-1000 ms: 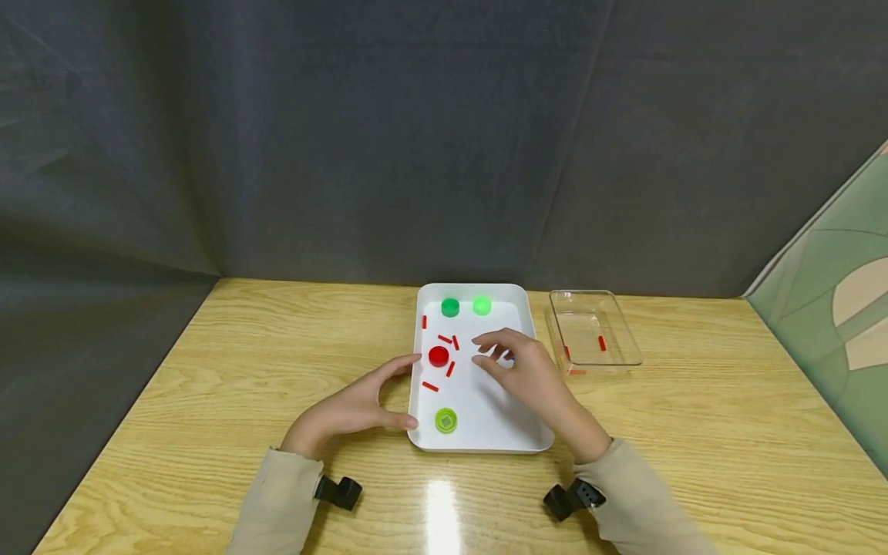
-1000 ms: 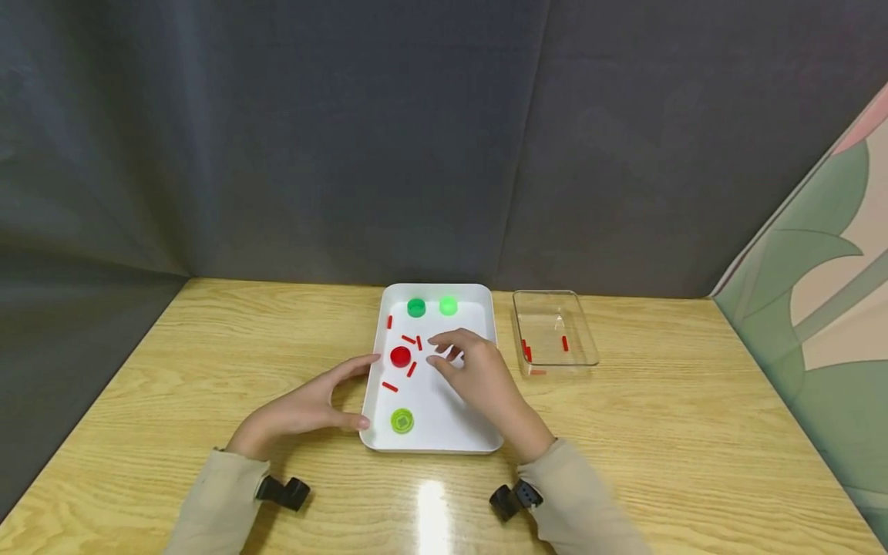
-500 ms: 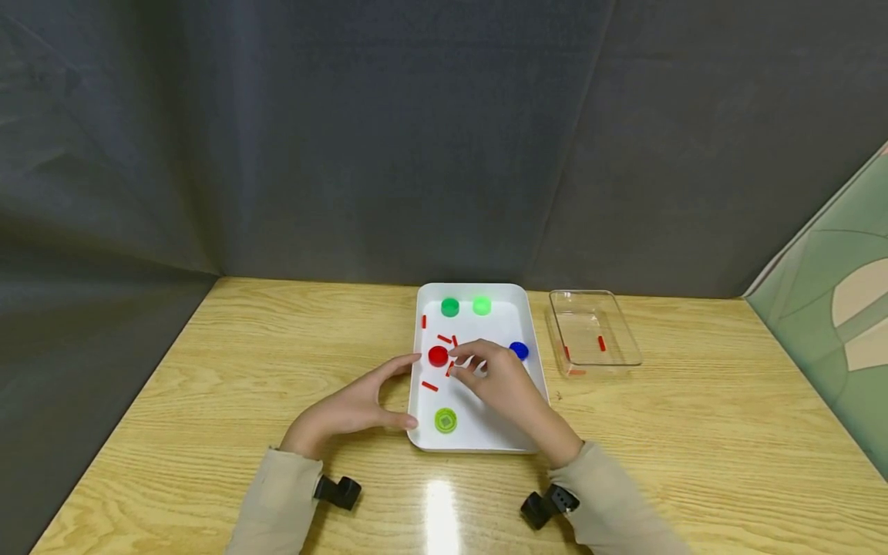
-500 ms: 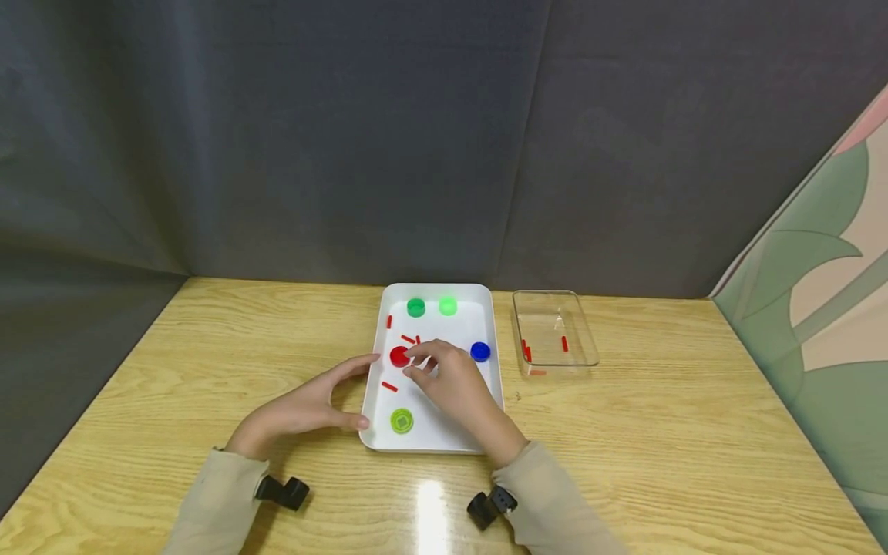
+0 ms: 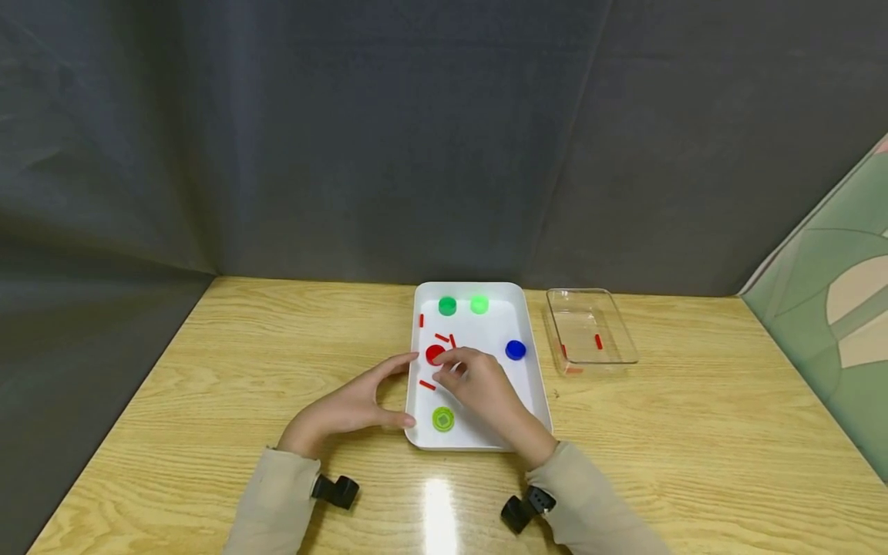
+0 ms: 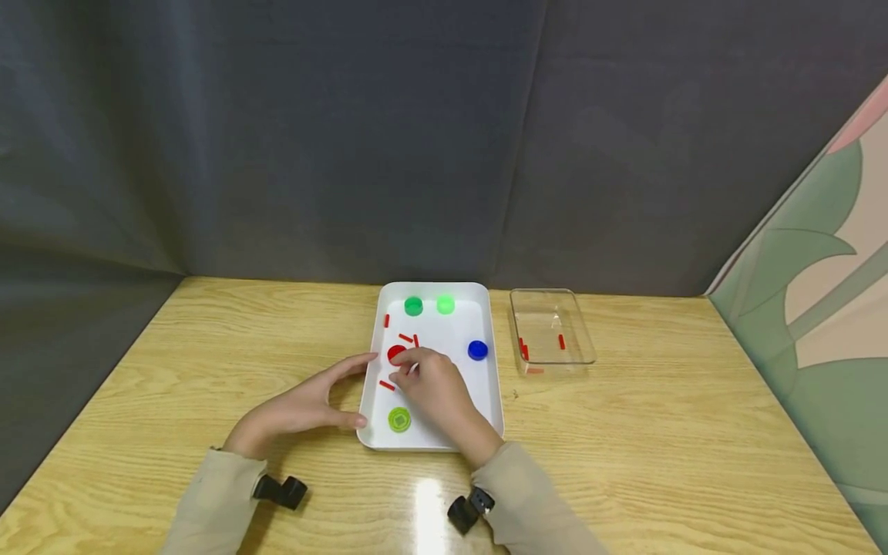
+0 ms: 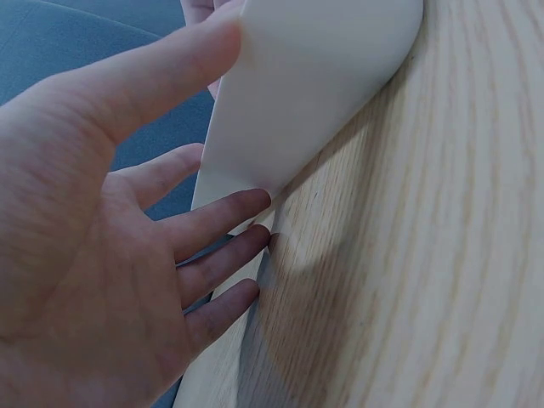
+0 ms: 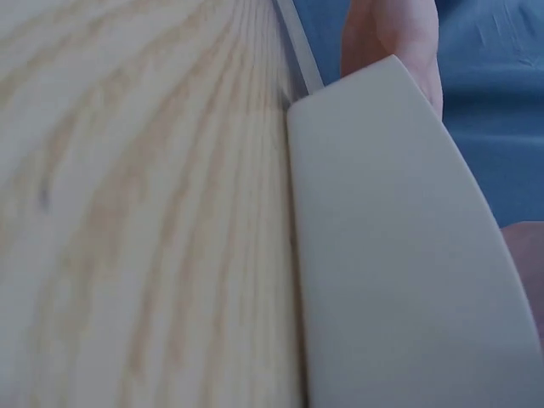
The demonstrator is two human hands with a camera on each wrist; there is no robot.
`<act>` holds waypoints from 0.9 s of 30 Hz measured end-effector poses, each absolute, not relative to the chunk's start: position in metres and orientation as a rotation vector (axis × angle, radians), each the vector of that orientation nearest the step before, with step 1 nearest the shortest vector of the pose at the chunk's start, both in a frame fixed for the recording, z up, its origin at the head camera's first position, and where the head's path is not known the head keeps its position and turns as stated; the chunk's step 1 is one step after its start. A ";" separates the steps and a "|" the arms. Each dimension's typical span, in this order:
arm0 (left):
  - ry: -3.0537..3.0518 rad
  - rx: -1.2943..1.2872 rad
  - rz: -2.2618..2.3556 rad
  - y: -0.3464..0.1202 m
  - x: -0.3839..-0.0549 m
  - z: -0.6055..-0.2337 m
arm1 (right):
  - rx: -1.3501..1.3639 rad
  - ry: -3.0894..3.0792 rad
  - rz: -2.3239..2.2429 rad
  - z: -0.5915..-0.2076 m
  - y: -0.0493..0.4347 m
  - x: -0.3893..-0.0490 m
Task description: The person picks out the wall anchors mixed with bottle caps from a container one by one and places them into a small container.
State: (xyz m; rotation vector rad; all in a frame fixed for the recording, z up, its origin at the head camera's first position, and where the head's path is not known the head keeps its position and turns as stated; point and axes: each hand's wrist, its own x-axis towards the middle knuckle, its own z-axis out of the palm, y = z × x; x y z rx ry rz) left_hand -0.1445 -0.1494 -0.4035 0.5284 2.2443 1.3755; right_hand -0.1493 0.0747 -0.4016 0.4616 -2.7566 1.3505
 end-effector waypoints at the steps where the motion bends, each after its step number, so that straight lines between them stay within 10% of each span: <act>1: 2.244 0.528 1.377 -0.149 -0.144 -0.403 | 0.453 -2.761 1.356 -0.402 0.074 -0.149; 27: 2.254 0.526 1.362 -0.151 -0.145 -0.402 | 0.478 -2.974 1.223 -0.412 0.062 -0.150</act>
